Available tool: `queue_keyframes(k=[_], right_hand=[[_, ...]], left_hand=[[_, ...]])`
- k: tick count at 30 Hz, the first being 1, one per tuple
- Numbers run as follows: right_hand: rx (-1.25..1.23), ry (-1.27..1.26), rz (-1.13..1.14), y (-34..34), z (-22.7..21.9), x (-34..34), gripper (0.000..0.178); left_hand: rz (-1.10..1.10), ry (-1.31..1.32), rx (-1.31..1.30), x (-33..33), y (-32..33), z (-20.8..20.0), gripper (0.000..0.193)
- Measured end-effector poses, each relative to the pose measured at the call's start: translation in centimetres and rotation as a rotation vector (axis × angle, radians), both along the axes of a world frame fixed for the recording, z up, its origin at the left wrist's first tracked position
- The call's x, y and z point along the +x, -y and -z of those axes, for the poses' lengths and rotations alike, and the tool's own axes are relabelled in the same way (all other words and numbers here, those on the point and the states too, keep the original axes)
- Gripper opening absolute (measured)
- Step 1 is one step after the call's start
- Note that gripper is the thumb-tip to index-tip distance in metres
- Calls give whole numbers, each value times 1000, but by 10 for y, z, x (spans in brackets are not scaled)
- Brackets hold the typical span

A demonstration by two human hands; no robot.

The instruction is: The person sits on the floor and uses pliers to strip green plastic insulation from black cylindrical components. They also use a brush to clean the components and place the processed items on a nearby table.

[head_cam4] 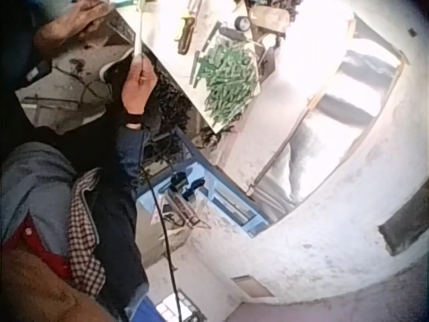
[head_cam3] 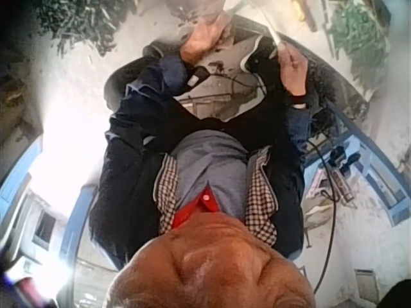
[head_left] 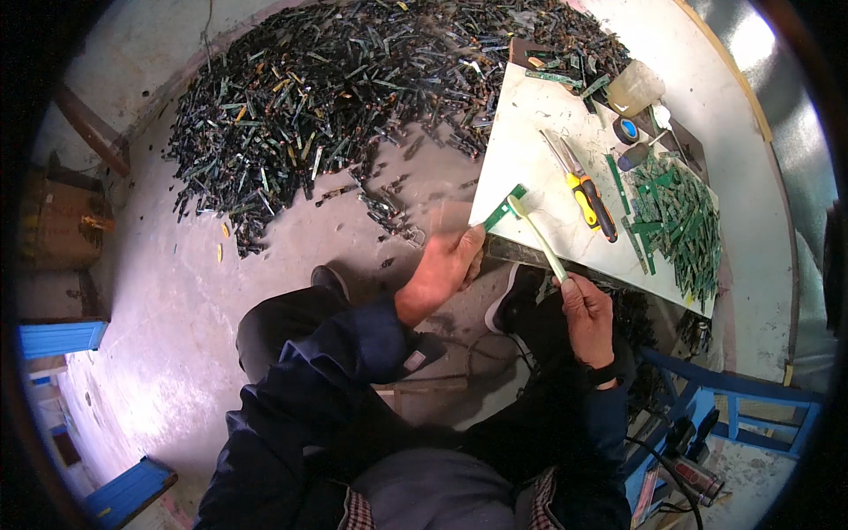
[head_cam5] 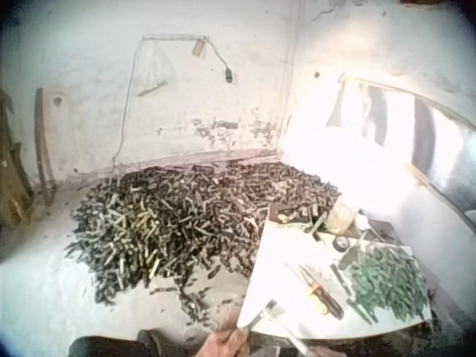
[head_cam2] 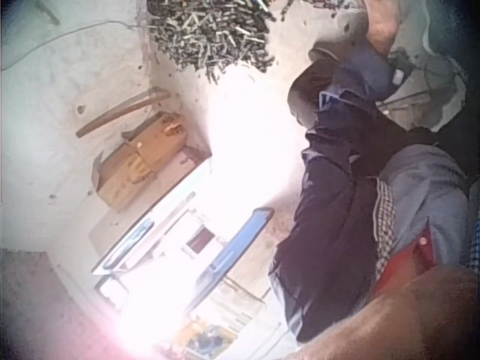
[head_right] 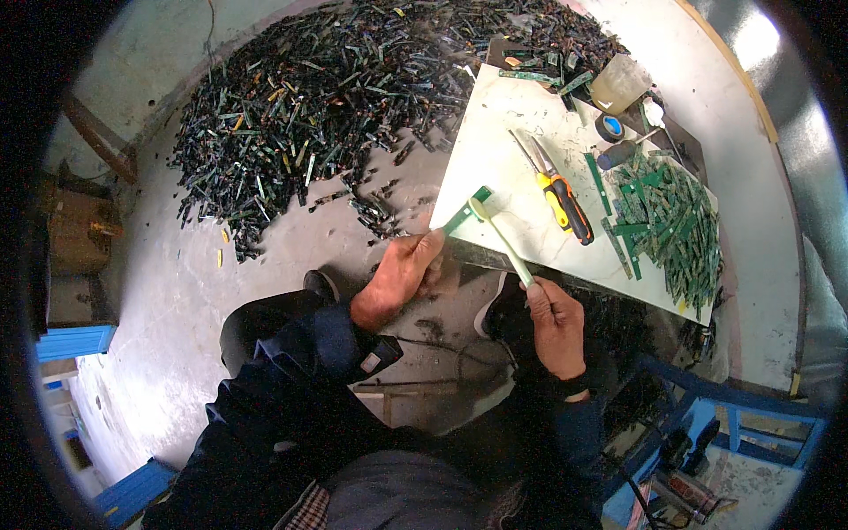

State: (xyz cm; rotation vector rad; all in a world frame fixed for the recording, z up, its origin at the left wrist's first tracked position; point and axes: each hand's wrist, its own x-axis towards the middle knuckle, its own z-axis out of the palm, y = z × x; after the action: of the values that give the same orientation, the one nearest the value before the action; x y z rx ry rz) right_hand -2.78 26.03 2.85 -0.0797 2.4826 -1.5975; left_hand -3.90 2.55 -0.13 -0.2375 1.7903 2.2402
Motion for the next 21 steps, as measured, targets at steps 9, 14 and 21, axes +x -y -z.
queue_keyframes(k=[9,14,21], right_hand=[[19,28,-23,8,-4,4,27],[10,4,7,7,-1,3,29],[41,5,-30,10,-9,-1,28]], left_hand=[[2,26,12,0,0,5,47],[9,33,29,1,1,4,45],[28,55,29,0,2,2,44]])
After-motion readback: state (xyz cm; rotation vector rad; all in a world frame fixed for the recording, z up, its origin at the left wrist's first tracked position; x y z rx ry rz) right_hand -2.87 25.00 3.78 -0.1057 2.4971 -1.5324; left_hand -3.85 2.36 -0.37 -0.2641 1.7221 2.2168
